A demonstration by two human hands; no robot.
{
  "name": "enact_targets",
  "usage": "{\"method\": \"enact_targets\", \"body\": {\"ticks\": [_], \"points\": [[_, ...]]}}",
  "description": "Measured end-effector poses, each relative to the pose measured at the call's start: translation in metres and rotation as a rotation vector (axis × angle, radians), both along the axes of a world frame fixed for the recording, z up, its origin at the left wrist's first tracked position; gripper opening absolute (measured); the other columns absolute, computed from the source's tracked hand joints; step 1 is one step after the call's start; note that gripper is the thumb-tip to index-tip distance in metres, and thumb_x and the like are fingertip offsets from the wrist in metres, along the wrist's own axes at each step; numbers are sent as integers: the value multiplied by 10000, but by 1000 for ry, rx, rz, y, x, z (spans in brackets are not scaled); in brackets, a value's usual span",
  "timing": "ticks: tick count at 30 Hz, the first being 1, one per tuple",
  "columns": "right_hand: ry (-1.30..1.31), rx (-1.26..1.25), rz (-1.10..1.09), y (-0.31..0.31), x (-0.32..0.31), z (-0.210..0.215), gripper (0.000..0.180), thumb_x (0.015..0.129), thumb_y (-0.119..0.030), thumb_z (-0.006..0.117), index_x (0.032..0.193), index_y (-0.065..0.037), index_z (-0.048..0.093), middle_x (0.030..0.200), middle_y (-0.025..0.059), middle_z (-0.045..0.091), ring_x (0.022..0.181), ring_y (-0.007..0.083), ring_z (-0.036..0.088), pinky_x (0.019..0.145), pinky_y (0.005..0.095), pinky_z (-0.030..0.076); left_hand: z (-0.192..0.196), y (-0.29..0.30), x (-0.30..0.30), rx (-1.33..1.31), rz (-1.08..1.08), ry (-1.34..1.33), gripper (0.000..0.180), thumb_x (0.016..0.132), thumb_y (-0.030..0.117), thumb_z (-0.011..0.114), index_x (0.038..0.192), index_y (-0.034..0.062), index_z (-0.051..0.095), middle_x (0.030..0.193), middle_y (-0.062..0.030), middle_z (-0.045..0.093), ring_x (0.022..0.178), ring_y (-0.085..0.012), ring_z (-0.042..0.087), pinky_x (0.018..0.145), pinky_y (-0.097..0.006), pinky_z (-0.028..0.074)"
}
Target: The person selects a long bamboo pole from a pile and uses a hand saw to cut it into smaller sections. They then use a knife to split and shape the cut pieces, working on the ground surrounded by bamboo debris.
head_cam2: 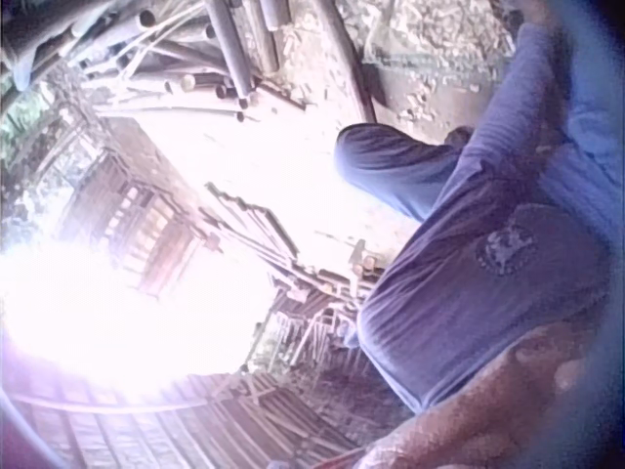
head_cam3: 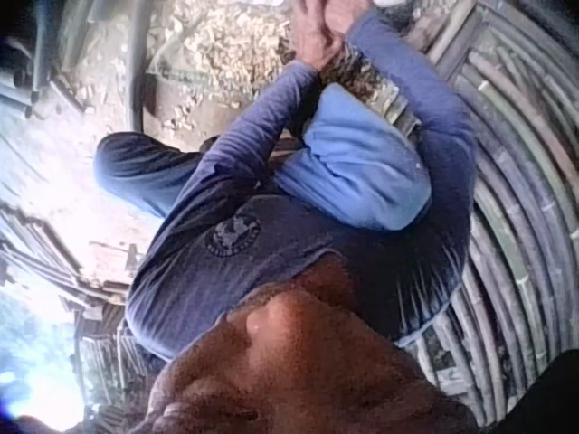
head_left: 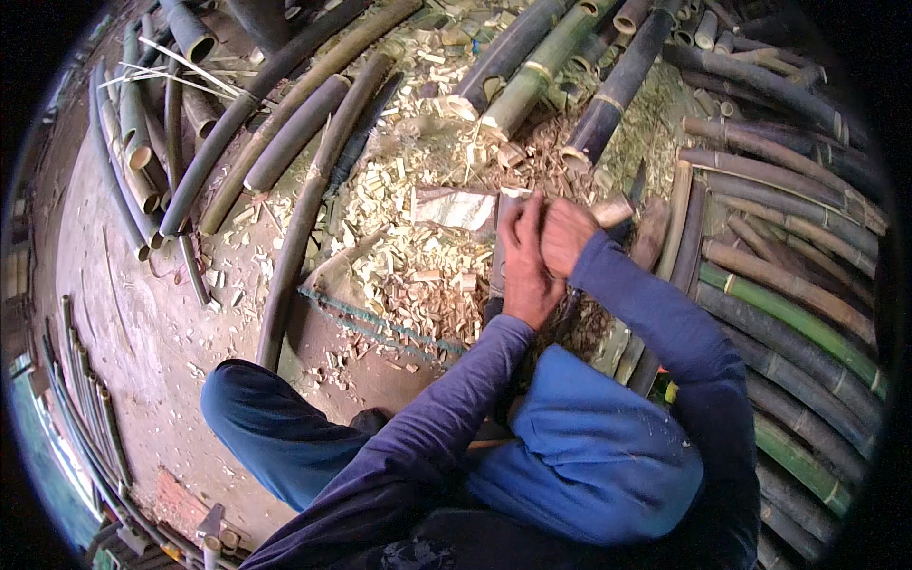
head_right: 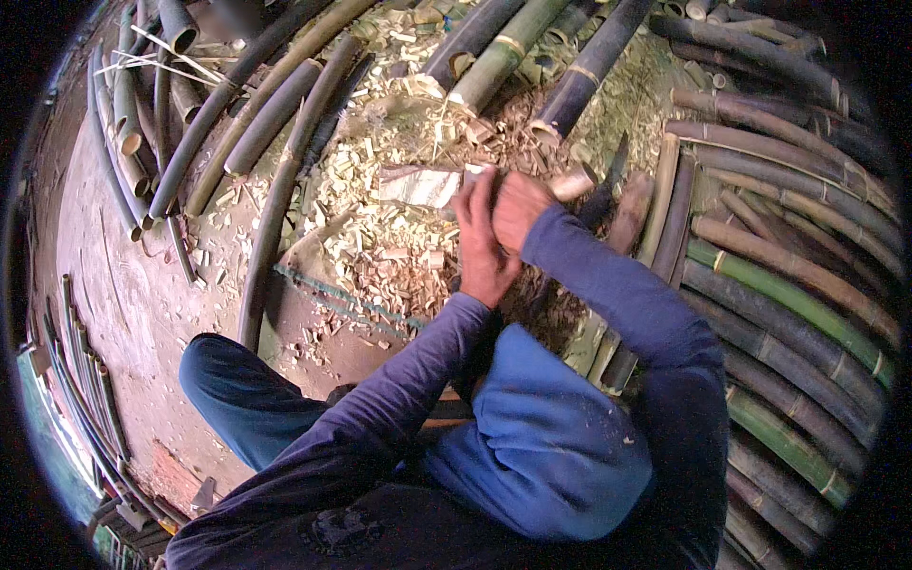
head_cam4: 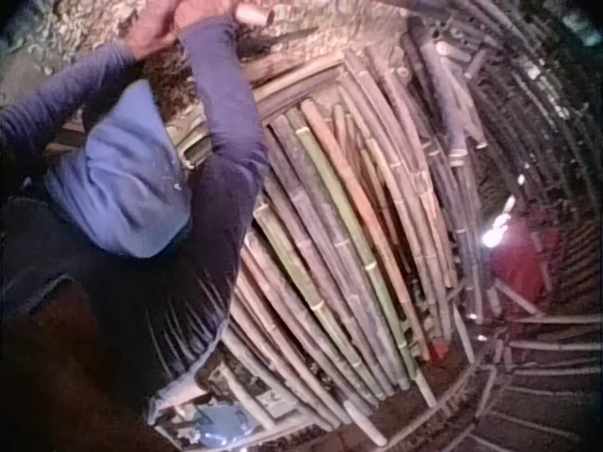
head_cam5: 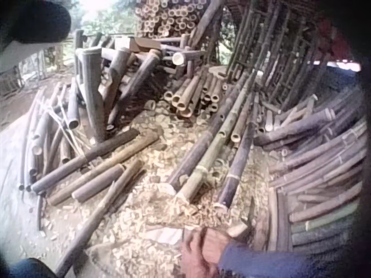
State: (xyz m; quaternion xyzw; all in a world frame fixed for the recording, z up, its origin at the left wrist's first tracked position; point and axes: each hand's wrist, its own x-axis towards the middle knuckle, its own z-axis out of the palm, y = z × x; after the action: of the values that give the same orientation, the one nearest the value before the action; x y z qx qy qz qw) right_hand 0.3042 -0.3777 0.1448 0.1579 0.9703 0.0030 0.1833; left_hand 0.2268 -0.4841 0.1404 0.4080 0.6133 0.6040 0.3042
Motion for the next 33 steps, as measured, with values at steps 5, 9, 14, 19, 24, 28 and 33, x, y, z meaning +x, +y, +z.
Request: {"method": "enact_targets", "body": {"ticks": [5,9,14,19,24,28,33], "points": [[-23,-236,157,20,46,9,423,718,-287,705,1082,-74,671,1069,153,690,1043,327,649,996,449,476,8,-5,32,-63,-157,22,1055,713,0,748,1590,33,163,1470,-317,295,1387,-507,329,1181,-484,340],[-241,-403,-103,17,64,0,517,807,-295,667,1261,-59,589,1192,191,668,1117,353,640,985,455,512,14,-4,30,-174,-307,42,1048,715,-18,695,1600,70,140,1473,-346,297,1387,-538,310,1174,-523,339],[-298,-592,-441,0,67,-2,523,932,-303,593,1395,-75,507,1303,162,625,1202,317,607,1022,438,503,21,-4,17,-334,-502,67,1162,624,-63,678,1613,176,117,1510,-363,286,1304,-580,442,1111,-524,432],[-13,-759,-774,-38,92,-26,479,992,-316,546,1405,-79,491,1324,138,602,1230,284,586,1019,428,509,16,-8,0,-340,-725,64,1209,567,-29,735,1600,201,149,1516,-361,283,1234,-561,526,1067,-512,483],[409,-1098,-1307,-106,84,-52,439,1052,-330,498,1415,-83,476,1345,114,578,1259,250,565,1016,418,515,-3,-13,-17,-313,-1008,177,1213,526,86,834,1581,200,248,1507,-341,316,1169,-511,604,1023,-467,521],[786,-529,-1294,-155,82,-128,407,1067,-349,504,1355,-61,516,1210,103,629,1148,248,625,931,427,556,18,-1,-6,-407,-1182,383,1137,561,141,822,1579,225,322,1603,-228,277,1476,-417,294,1187,-515,309],[648,-1875,-1814,-123,46,2,337,1015,-380,598,952,-50,605,579,21,511,525,237,577,519,409,516,-37,-44,-158,-289,-42,485,929,671,200,898,1473,77,445,1456,-198,494,1372,-367,439,1169,-437,354]]}}
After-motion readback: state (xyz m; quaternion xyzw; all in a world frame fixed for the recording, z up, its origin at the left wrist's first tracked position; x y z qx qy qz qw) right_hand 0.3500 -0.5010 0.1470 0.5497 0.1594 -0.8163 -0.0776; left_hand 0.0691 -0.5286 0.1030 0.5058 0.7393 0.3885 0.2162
